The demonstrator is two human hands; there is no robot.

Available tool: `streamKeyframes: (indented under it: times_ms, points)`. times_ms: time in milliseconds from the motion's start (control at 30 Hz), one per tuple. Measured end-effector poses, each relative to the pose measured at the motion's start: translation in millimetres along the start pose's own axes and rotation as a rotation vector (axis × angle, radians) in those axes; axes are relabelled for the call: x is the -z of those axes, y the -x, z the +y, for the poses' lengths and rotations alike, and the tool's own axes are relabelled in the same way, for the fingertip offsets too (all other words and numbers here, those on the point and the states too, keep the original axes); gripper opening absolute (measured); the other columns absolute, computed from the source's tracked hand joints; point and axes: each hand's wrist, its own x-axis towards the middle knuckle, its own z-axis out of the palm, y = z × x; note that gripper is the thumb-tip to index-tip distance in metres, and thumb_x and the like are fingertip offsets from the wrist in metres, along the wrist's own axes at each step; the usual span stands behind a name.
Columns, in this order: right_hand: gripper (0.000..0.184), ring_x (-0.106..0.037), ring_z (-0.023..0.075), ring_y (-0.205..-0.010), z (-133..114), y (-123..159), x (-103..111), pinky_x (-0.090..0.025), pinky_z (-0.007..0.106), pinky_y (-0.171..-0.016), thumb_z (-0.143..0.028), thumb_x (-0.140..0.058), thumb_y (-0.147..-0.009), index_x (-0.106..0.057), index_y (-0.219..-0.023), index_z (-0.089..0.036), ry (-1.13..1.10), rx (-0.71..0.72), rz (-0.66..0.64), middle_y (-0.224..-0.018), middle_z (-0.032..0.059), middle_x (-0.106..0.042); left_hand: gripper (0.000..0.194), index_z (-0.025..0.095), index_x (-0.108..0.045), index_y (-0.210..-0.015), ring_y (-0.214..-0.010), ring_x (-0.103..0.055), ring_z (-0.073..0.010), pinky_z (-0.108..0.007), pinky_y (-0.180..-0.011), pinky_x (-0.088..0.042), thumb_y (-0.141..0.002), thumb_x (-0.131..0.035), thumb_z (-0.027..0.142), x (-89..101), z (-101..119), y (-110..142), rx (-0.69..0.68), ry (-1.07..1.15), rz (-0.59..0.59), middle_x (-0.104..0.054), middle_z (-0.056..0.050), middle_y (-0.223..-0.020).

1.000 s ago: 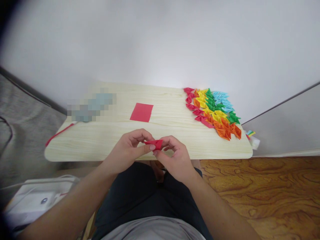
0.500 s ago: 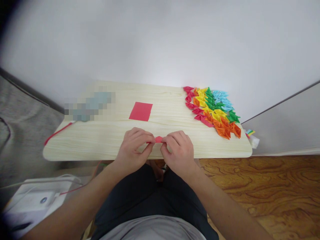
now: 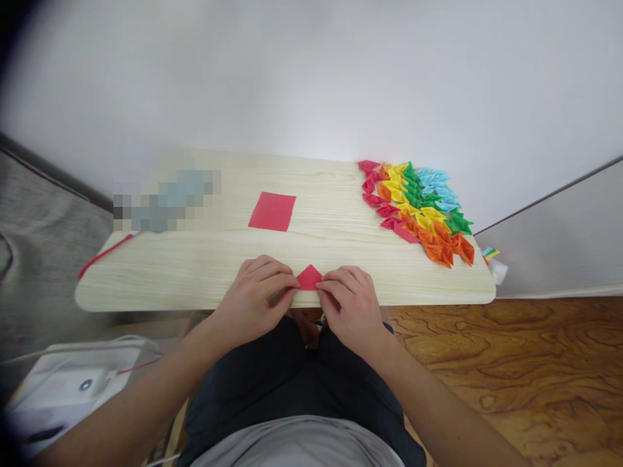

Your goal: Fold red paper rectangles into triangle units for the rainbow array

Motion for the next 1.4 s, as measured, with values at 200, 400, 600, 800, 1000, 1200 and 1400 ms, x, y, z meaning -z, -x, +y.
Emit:
streamKeyframes:
  times_ms: [200, 400, 600, 800, 1000, 1200, 1400]
  points:
    - [0.006, -0.060, 0.0262, -0.103, 1.8, -3.2, 8.0, -0.046, 0.046, -0.091, -0.024, -0.066, -0.097, -0.072, -0.096, -0.025, 0.057, -0.070, -0.030, -0.102, 0.0055, -0.072, 0.010, 0.021, -0.068, -0.089, -0.101, -0.056, -0.0249, -0.042, -0.091, -0.041, -0.096, -0.061, 0.023, -0.6, -4.6, 0.4, 0.078, 0.014, 0.008, -0.069, -0.006, -0.097]
    - [0.016, -0.060, 0.0285, -0.105, 1.1, -12.5, 15.0, -0.046, 0.046, -0.091, -0.032, -0.073, -0.093, -0.071, -0.108, -0.026, 0.082, -0.049, -0.103, -0.107, 0.0064, -0.071, 0.011, 0.023, -0.072, -0.092, -0.099, -0.056, -0.0251, -0.042, -0.087, -0.041, -0.097, -0.062, 0.027, -0.6, -8.3, 1.1, 0.108, 0.024, 0.000, -0.070, -0.006, -0.098]
    - [0.010, -0.060, 0.0258, -0.098, 4.6, -17.8, 13.0, -0.047, 0.044, -0.086, -0.028, -0.068, -0.096, -0.076, -0.101, -0.028, 0.096, 0.014, -0.148, -0.101, 0.0057, -0.068, 0.010, 0.024, -0.071, -0.092, -0.099, -0.055, -0.0257, -0.044, -0.085, -0.039, -0.096, -0.063, 0.029, 2.0, -7.3, 0.0, 0.143, -0.005, -0.027, -0.069, -0.004, -0.099]
    - [0.008, -0.061, 0.0251, -0.097, 4.8, -13.9, 12.4, -0.048, 0.045, -0.086, -0.026, -0.069, -0.095, -0.077, -0.096, -0.028, 0.035, -0.014, -0.105, -0.099, 0.0048, -0.069, 0.009, 0.025, -0.069, -0.091, -0.100, -0.056, -0.0263, -0.045, -0.087, -0.038, -0.095, -0.063, 0.028, 4.0, -4.0, -1.7, 0.156, -0.028, -0.032, -0.069, -0.004, -0.099]
    - [0.001, -0.060, 0.0264, -0.098, 4.7, -16.7, 13.9, -0.048, 0.046, -0.088, -0.025, -0.075, -0.091, -0.075, -0.090, -0.026, 0.036, -0.111, -0.115, -0.098, 0.0044, -0.070, 0.009, 0.025, -0.068, -0.089, -0.100, -0.056, -0.0270, -0.046, -0.087, -0.038, -0.095, -0.062, 0.029, 6.0, -3.4, -5.2, 0.155, -0.041, -0.058, -0.068, -0.003, -0.098]
    - [0.004, -0.059, 0.0265, -0.100, 0.1, -19.2, 21.8, -0.047, 0.044, -0.089, -0.026, -0.070, -0.094, -0.074, -0.094, -0.025, 0.077, -0.134, -0.182, -0.102, 0.0054, -0.069, 0.011, 0.024, -0.067, -0.088, -0.100, -0.055, -0.0268, -0.045, -0.086, -0.037, -0.095, -0.061, 0.030, 7.6, -2.5, -8.6, 0.155, -0.061, -0.077, -0.067, -0.003, -0.098]
    - [0.011, -0.058, 0.0264, -0.104, -17.4, -32.0, 29.1, -0.045, 0.041, -0.092, -0.026, -0.061, -0.099, -0.070, -0.095, -0.021, 0.235, -0.202, -0.327, -0.105, 0.0072, -0.064, 0.015, 0.023, -0.065, -0.087, -0.099, -0.055, -0.0272, -0.045, -0.084, -0.037, -0.095, -0.061, 0.035, 5.3, -0.5, -12.7, 0.162, -0.102, -0.093, -0.066, -0.004, -0.096]
